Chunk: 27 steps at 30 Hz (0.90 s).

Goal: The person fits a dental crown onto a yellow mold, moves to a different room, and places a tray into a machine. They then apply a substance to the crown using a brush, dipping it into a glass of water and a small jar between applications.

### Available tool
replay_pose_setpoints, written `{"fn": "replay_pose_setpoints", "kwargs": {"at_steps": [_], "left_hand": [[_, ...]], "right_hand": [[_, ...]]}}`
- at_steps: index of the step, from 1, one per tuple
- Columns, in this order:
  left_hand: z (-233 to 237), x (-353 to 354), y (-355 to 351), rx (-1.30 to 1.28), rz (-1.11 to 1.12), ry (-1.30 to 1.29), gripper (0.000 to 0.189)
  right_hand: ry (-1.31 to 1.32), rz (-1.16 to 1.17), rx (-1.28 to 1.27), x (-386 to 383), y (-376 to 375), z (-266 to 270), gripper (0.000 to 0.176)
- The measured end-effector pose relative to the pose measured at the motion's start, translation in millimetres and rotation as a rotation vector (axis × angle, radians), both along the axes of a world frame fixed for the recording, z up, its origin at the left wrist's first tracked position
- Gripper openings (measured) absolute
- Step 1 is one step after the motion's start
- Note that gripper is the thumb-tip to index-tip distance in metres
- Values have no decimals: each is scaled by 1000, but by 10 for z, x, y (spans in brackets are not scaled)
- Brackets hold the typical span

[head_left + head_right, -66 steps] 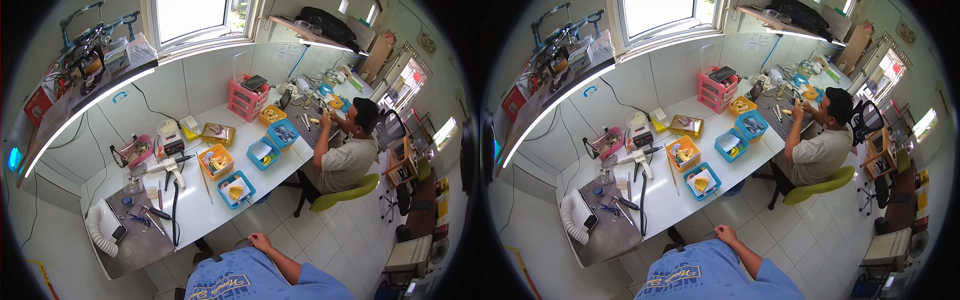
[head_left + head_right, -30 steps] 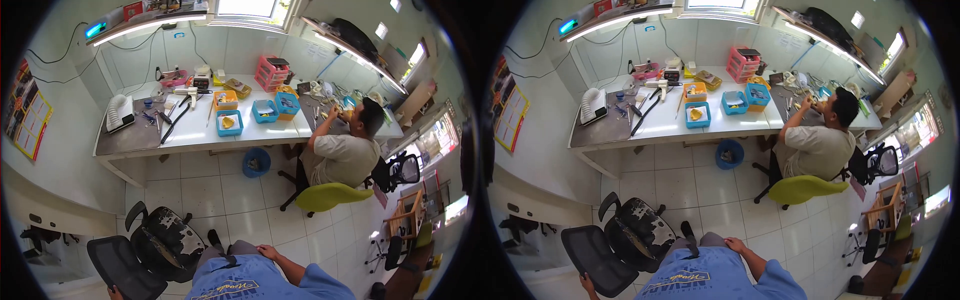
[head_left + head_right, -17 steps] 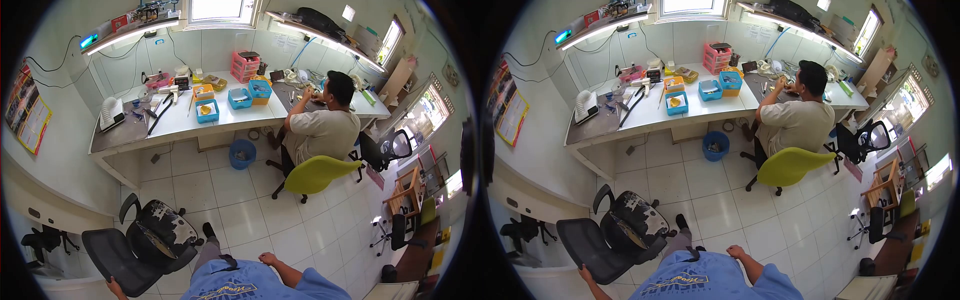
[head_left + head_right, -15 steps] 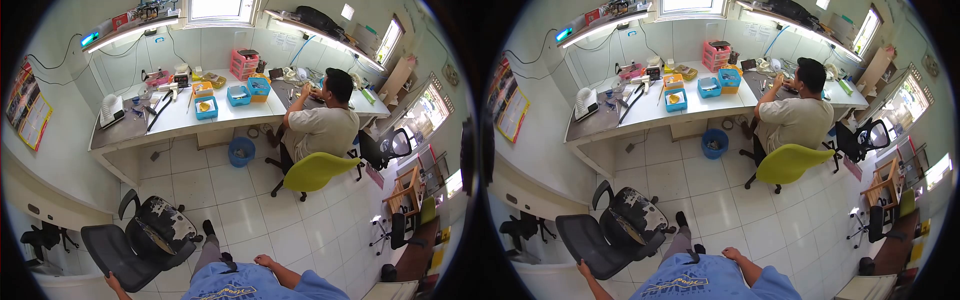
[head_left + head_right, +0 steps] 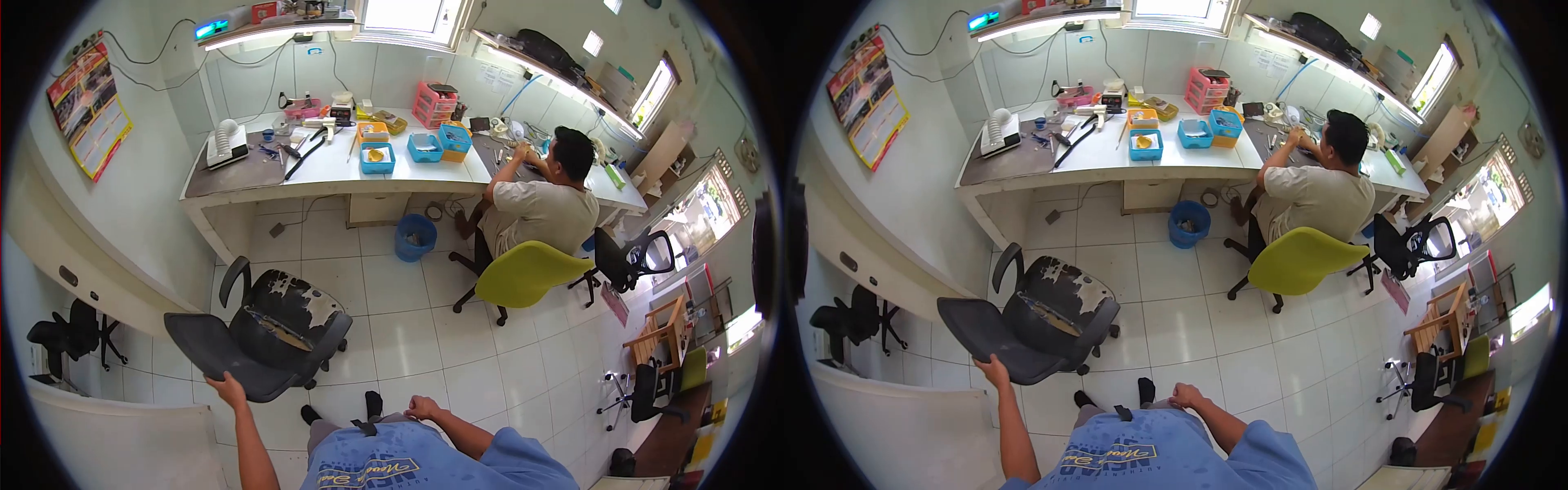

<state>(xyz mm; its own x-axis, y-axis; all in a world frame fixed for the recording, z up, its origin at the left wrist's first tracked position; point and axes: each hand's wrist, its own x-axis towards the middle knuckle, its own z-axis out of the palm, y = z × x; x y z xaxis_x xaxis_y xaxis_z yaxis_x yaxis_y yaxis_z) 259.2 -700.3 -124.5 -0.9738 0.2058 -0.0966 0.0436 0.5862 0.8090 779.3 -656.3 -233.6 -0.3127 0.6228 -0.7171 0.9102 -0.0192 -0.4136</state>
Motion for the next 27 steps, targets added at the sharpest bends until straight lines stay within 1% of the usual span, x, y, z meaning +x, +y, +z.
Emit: {"fn": "replay_pose_setpoints", "kwargs": {"at_steps": [1, 2, 3, 4, 5, 6, 7, 8, 9, 10, 11, 12, 14, 15, 16, 17, 18, 19, 20, 22, 23, 24, 26, 27], "left_hand": [[-61, 34, 26, 32, -19, -30, 73], [-341, -18, 21, 134, -77, 32, 77], [-271, 63, 13, 253, -169, -24, 83], [-232, 95, -18, 381, -218, -126, 86], [-153, 113, -135, 514, -274, -464, 84], [-250, 39, -290, 324, -348, -512, 79], [-367, 56, -510, 316, -374, -610, 76], [-420, 93, -775, 249, -431, -729, 70], [-462, 85, -1040, 209, -441, -897, 63], [-509, 104, -1354, 125, -526, -920, 57], [-627, 103, -1664, 72, -540, -923, 56], [-714, 113, -1975, -35, -529, -885, 52], [-1031, 46, -2660, -147, -464, -874, 55], [-1376, 17, -3060, -169, -383, -853, 53], [-1592, -37, -3405, -197, -325, -820, 50], [-1449, -46, -3667, -89, -101, -895, 45], [-1278, -49, -3907, 20, 112, -963, 40], [-1284, -67, -4142, 71, 262, -948, 34], [-1328, -38, -4392, 121, 407, -933, 29], [-1346, -7, -4755, 135, 623, -915, 27], [-1368, 29, -4904, 116, 659, -909, 26], [-1375, 69, -4963, 96, 693, -903, 26], [-1408, 114, -4941, 90, 734, -936, 26], [-1399, 99, -4911, 68, 753, -971, 25]], "right_hand": [[51, 2, 69, -147, 33, 1, 37], [102, 2, 138, -332, 80, 27, 33], [113, -14, 151, -564, 133, 133, 32], [123, -31, 163, -843, 198, 294, 31], [192, -43, 246, -1067, 217, 324, 28], [264, -56, 326, -1313, 216, 344, 25], [258, -28, 433, -1559, 193, 375, 19], [250, 64, 550, -1721, 131, 326, 21], [231, 96, 533, -1907, 73, 339, 22], [218, 163, 512, -2110, -15, 360, 23], [238, 185, 435, -2333, -100, 415, 23], [242, 213, 354, -2520, -184, 422, 24], [370, 279, 265, -2754, -379, 246, 22], [345, 335, 236, -2900, -465, 147, 22], [327, 369, 222, -3060, -530, 95, 22], [346, 425, 215, -3224, -586, 81, 22], [280, 474, 147, -3386, -656, 138, 23], [211, 516, 85, -3540, -686, 154, 25], [219, 549, 84, -3691, -690, 116, 25], [260, 555, -95, -3961, -659, -39, 33], [302, 549, -216, -4125, -576, -190, 46], [303, 573, -216, -4330, -535, -136, 46], [198, 640, -241, -4775, -497, -52, 62], [124, 698, -243, -4986, -461, -141, 79]]}}
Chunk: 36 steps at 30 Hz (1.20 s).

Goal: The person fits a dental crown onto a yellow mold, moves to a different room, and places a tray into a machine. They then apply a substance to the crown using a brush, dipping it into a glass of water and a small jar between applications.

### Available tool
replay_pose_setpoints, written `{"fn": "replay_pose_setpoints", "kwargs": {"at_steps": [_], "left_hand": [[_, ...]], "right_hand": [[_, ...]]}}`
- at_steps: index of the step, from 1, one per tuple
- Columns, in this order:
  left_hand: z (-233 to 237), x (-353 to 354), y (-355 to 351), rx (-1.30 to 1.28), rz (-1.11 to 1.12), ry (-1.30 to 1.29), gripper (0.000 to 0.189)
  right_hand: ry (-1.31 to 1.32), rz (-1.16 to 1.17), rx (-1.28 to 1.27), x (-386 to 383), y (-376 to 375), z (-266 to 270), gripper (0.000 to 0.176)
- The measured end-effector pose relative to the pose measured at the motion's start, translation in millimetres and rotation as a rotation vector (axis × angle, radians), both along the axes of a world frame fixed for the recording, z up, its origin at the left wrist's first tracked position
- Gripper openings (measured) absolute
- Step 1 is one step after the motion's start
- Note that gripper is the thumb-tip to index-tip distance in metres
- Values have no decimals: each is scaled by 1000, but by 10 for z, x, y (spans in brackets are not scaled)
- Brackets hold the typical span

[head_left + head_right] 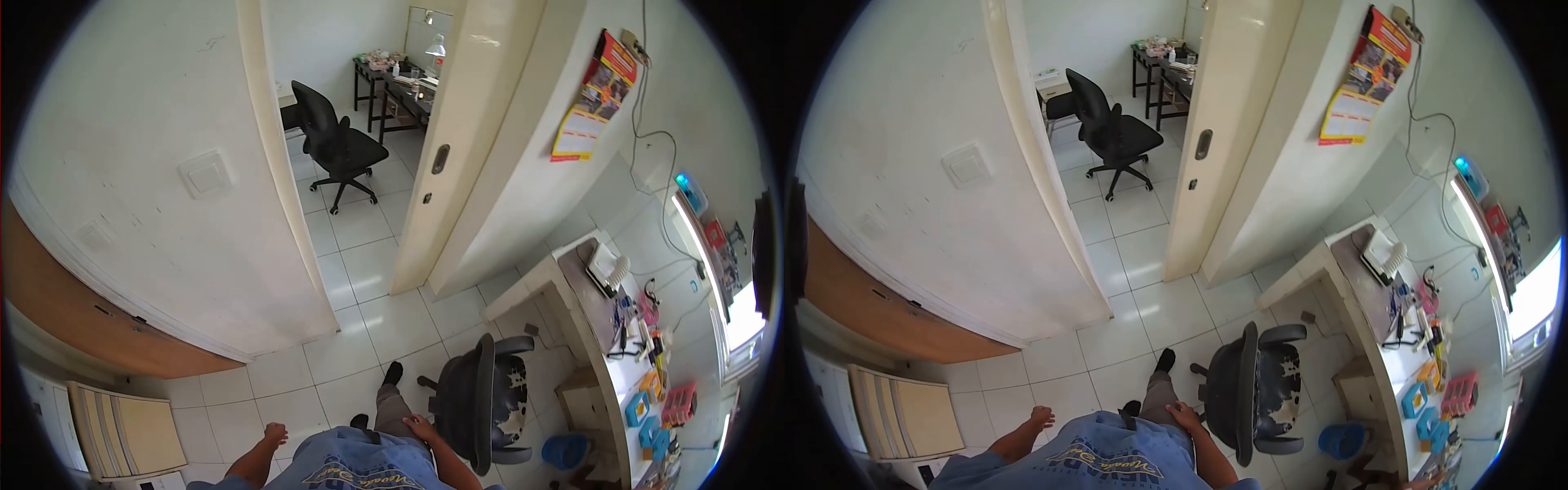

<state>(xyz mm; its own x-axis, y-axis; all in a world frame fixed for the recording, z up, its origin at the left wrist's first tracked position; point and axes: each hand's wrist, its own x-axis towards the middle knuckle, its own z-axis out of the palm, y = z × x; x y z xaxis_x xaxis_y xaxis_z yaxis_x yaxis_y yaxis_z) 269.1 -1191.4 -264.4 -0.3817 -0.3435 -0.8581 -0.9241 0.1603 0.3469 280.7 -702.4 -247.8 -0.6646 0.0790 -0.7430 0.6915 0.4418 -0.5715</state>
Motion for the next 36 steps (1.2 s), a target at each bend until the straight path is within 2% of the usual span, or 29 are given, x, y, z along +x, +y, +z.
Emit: {"fn": "replay_pose_setpoints", "kwargs": {"at_steps": [2, 3, 4, 6, 7, 8, 9, 10, 12, 15, 16, 19, 21, 23, 25, 27, 28, 32, 36], "left_hand": [[-21, -86, 239, 93, 45, -155, 33], [327, -268, 550, 5, -109, -272, 43], [485, -354, 734, 69, -244, -193, 56], [397, -666, 960, 133, -430, -161, 56], [346, -845, 1059, 152, -490, -156, 55], [294, -1042, 1144, 157, -525, -154, 55], [281, -1274, 1229, 154, -544, -151, 55], [223, -1496, 1311, 140, -565, -150, 55], [145, -1980, 1507, 114, -581, -129, 55], [16, -2608, 1841, 48, -616, -76, 55], [-60, -2792, 1935, 18, -629, -60, 55], [-214, -3336, 2161, -85, -670, 25, 55], [5, -3696, 2271, -162, -706, 225, 52], [-155, -4049, 2299, -143, -632, 269, 51], [-103, -4398, 2315, -131, -585, 302, 52], [125, -4933, 2412, -260, -498, 269, 55], [33, -5200, 2393, -293, -545, 288, 62], [100, -6512, 2443, -341, -696, 216, 57], [550, -7395, 2083, -323, -695, 201, 47]], "right_hand": [[-38, 1, 7, -405, 29, -298, 86], [-82, -18, 14, -596, 64, -436, 92], [-74, -2, 13, -811, 126, -471, 92], [-54, 172, -5, -1254, 311, -627, 97], [-43, 182, -6, -1466, 406, -761, 97], [-87, 247, -2, -1583, 590, -1219, 96], [-125, 315, 8, -1862, 756, -1436, 95], [-107, 334, 18, -2183, 847, -1157, 95], [-170, 239, 237, -2619, 1033, -456, 93], [-155, 276, 362, -3158, 1327, -441, 94], [-322, 289, 219, -3389, 1403, -356, 90], [-356, 195, 179, -3582, 1735, -1236, 85], [-320, 249, 124, -3835, 1806, -928, 85], [-282, 315, 67, -4076, 1886, -646, 85], [-248, 371, 21, -4262, 1970, -532, 85], [-188, 423, -23, -4459, 2025, -491, 85], [-165, 440, -37, -4573, 2040, -478, 85], [-246, 159, 17, -5105, 1876, -332, 86], [-274, -106, 40, -5665, 1622, -98, 86]]}}
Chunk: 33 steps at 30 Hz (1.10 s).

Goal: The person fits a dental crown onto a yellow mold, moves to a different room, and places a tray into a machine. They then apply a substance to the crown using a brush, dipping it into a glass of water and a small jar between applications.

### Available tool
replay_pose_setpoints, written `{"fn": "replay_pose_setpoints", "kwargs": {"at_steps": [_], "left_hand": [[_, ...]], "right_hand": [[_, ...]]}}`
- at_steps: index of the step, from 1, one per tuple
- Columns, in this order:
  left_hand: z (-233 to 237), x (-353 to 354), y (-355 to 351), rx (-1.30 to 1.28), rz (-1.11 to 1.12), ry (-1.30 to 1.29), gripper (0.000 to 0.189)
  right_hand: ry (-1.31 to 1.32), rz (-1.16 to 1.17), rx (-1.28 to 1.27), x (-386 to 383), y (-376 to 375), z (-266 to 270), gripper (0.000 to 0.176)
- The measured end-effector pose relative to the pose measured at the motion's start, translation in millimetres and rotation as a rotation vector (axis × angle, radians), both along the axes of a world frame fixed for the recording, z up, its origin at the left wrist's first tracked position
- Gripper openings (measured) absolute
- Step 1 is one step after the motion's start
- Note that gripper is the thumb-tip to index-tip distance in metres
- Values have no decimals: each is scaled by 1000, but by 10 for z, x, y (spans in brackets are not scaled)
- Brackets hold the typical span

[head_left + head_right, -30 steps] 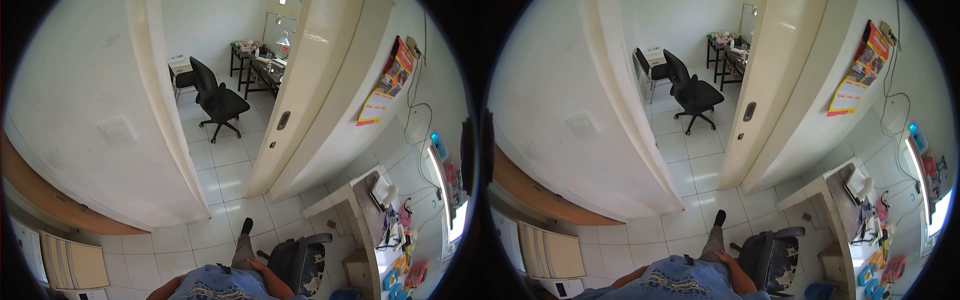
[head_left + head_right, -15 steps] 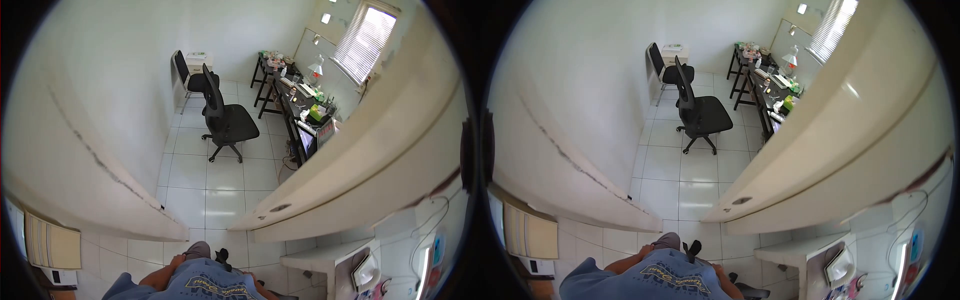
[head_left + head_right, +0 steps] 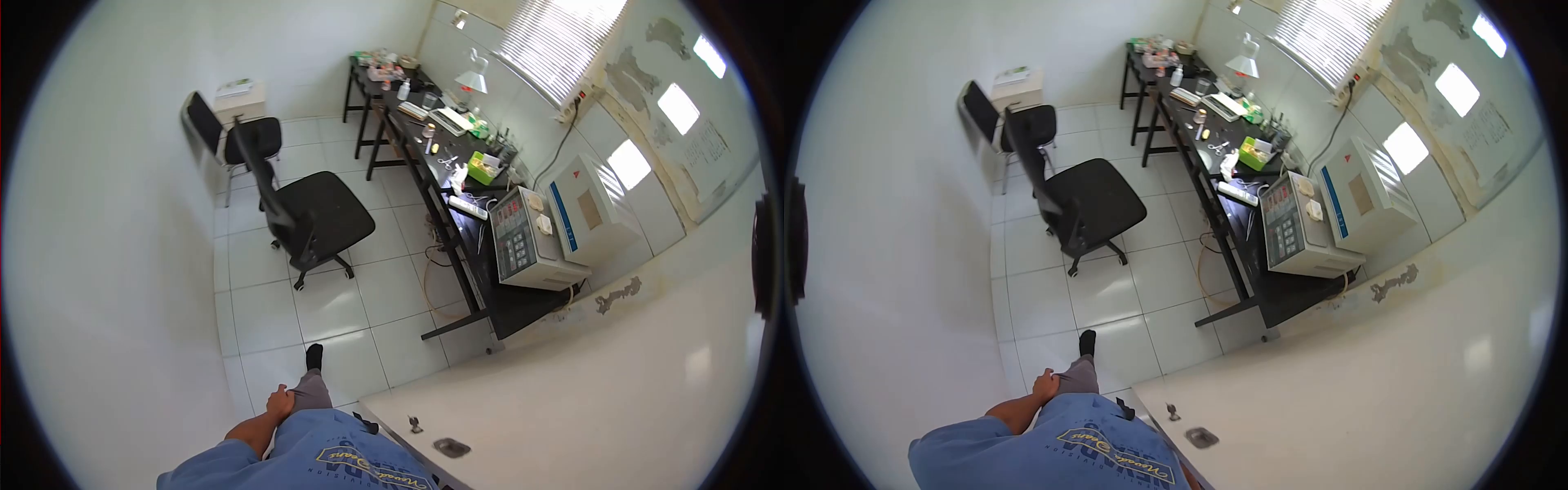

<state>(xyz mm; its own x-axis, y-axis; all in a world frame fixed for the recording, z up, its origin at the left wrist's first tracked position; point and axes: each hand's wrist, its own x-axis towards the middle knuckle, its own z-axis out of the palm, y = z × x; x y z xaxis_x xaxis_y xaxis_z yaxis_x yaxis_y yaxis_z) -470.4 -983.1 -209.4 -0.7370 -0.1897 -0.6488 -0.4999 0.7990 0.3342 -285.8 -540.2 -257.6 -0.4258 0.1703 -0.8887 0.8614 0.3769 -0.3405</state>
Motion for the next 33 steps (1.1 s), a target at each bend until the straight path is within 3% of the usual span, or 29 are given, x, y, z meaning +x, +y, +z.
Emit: {"fn": "replay_pose_setpoints", "kwargs": {"at_steps": [1, 3, 5, 7, 10, 14, 17, 19, 20, 22, 23, 25, 26, 28, 33], "left_hand": [[45, -212, -204, 35, 13, 13, 43], [-780, -367, -814, -22, -444, 69, 38], [22, -624, -706, -289, -7, -41, 36], [-160, -553, -1080, -331, -391, -48, 36], [-1163, -423, -1630, -371, -1111, -570, 45], [-847, -1438, -1304, 5, -787, -430, 50], [-575, -2132, -1055, 119, -800, -333, 54], [-511, -2563, -935, 147, -873, -304, 57], [-508, -2783, -885, 147, -927, -291, 58], [-517, -3144, -751, 136, -1014, -273, 61], [-641, -3272, -728, 127, -1050, -278, 61], [-1010, -3477, -725, 237, -909, -282, 66], [-938, -3555, -579, 261, -717, -337, 58], [-845, -3757, -267, 238, -613, -333, 57], [-790, -4477, 610, 202, -569, -194, 53]], "right_hand": [[0, -60, 12, -122, -72, 67, 86], [-1, -165, 20, -356, -248, 233, 86], [-5, -261, 20, -534, -420, 316, 86], [-21, -326, 9, -666, -580, 385, 87], [-61, -386, -32, -866, -805, 394, 87], [-131, -485, -146, -1216, -983, 267, 87], [-192, -685, -373, -1719, -1066, 218, 88], [-248, -934, -681, -2296, -948, 139, 88], [-217, -930, -630, -2553, -900, 151, 88], [-57, -725, -203, -3193, -630, 361, 76], [70, -713, -273, -3506, -428, 700, 67], [409, -736, -327, -4065, 45, 1278, 46], [618, -770, -308, -4319, 298, 1433, 35], [890, -633, 81, -4761, 833, 1950, 17], [981, -623, 741, -5429, 1831, 3346, 16]]}}
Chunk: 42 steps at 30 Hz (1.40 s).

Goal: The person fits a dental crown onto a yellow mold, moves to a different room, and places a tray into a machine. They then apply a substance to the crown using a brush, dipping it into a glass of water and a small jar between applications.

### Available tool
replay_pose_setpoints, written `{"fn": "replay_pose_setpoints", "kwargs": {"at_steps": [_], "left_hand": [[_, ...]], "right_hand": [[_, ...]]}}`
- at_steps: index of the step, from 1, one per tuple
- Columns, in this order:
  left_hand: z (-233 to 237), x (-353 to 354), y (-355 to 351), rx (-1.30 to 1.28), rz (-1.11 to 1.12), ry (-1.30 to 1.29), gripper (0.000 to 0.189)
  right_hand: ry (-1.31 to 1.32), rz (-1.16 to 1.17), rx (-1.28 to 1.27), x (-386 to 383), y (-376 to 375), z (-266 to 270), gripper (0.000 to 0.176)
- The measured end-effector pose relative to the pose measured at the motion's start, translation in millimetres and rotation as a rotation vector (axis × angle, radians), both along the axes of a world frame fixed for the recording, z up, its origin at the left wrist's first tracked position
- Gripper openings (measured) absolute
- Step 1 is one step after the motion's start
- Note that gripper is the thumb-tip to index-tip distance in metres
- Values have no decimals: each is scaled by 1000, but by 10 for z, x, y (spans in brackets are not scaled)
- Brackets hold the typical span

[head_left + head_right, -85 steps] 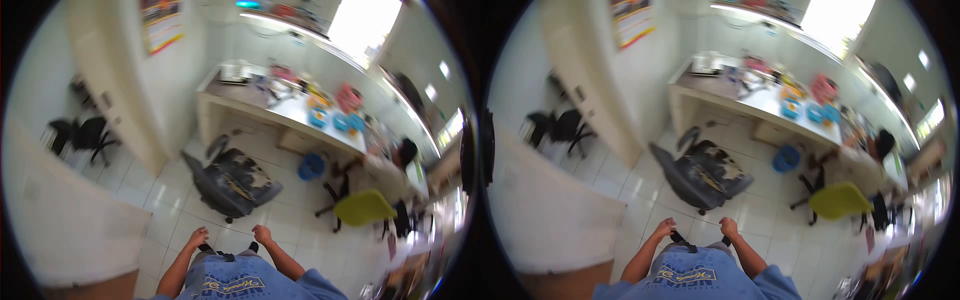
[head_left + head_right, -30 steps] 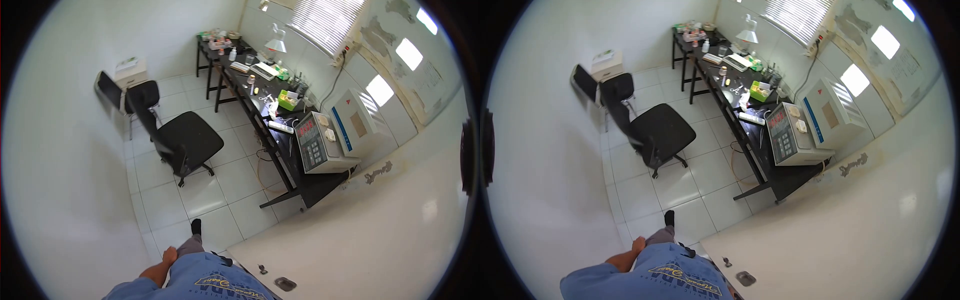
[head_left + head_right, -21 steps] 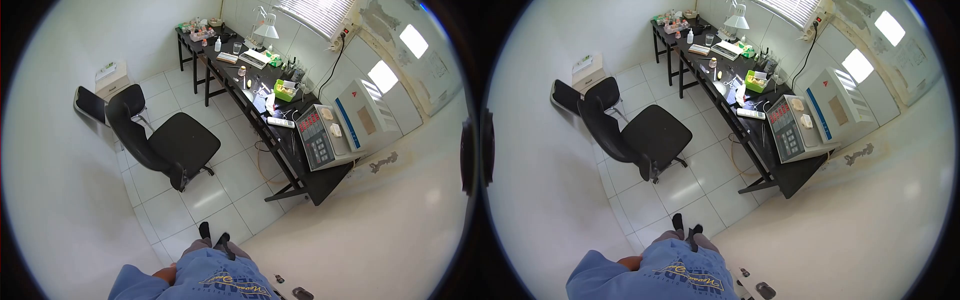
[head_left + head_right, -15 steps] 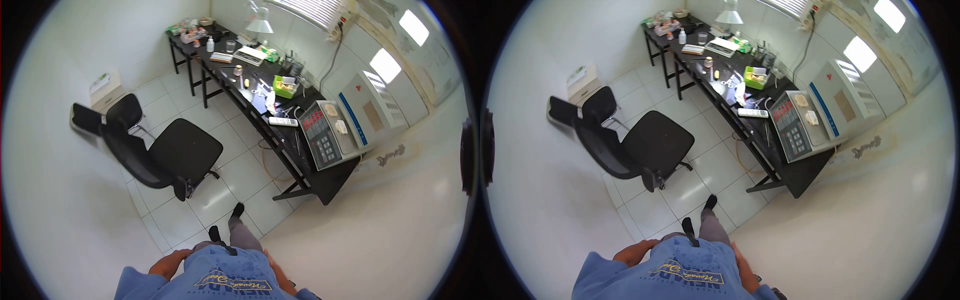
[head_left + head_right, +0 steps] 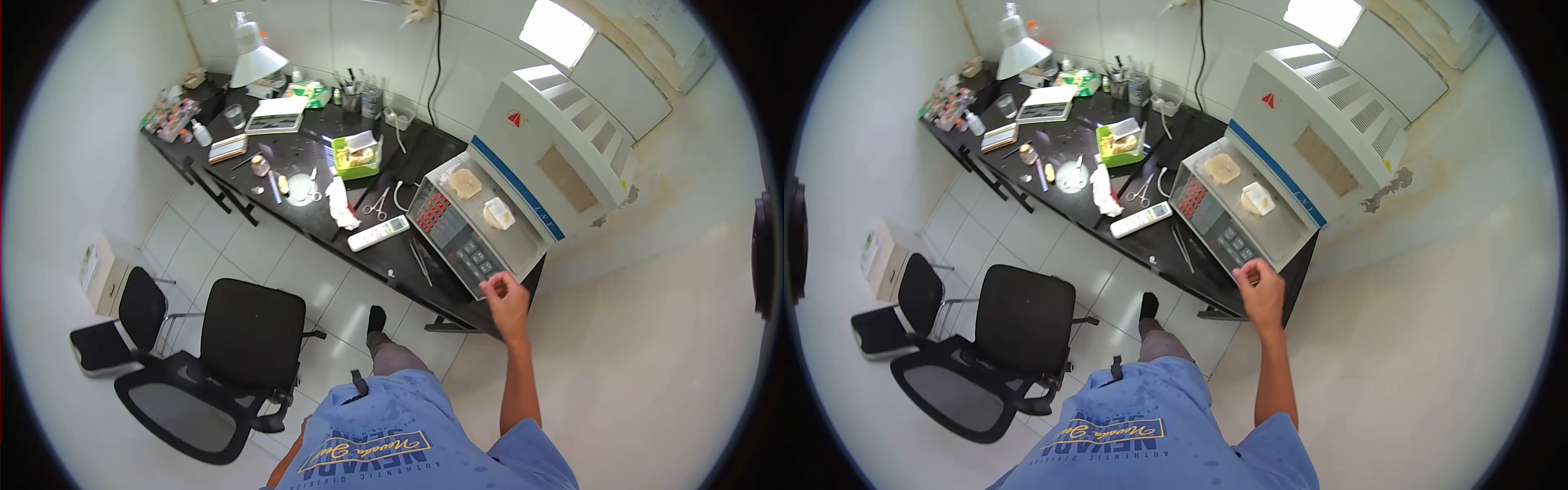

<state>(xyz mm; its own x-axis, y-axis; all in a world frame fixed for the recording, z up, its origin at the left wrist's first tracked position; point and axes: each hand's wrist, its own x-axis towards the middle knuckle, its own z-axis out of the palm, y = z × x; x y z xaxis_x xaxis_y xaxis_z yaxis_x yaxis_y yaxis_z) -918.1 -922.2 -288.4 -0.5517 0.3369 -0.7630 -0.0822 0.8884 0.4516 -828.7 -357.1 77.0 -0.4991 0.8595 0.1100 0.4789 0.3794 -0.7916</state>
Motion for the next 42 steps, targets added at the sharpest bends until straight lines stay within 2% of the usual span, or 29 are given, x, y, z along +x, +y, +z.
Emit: {"fn": "replay_pose_setpoints", "kwargs": {"at_steps": [2, 6, 10, 15, 17, 19, 25, 28, 30, 42], "left_hand": [[-23, -332, 307, 23, -6, 85, 51], [-69, -913, 749, 59, -37, 222, 48], [350, -1267, 1235, 86, 54, 153, 38], [341, -1577, 1468, 52, 126, 37, 41], [383, -1717, 1521, 46, 57, 52, 43], [417, -1796, 1611, 54, -5, 67, 46], [399, -2032, 1733, 11, 90, 34, 36], [467, -2092, 1832, 32, 57, 67, 29], [741, -2095, 2004, -6, 69, 58, 28], [663, -2078, 1912, -26, 80, 52, 29]], "right_hand": [[-21, -50, 21, -132, 346, 249, 16], [-113, -164, 149, -271, 747, 391, 10], [-204, -177, 265, -447, 936, 362, 17], [-278, -189, 305, -522, 1010, 217, 23], [-294, -201, 308, -516, 976, 161, 25], [-261, -186, 411, -533, 987, 133, 25], [-312, -196, 412, -572, 964, 89, 24], [-298, -267, 293, -622, 944, 148, 25], [-304, -272, 286, -624, 967, 132, 26], [-358, -231, 310, -710, 1047, 101, 26]]}}
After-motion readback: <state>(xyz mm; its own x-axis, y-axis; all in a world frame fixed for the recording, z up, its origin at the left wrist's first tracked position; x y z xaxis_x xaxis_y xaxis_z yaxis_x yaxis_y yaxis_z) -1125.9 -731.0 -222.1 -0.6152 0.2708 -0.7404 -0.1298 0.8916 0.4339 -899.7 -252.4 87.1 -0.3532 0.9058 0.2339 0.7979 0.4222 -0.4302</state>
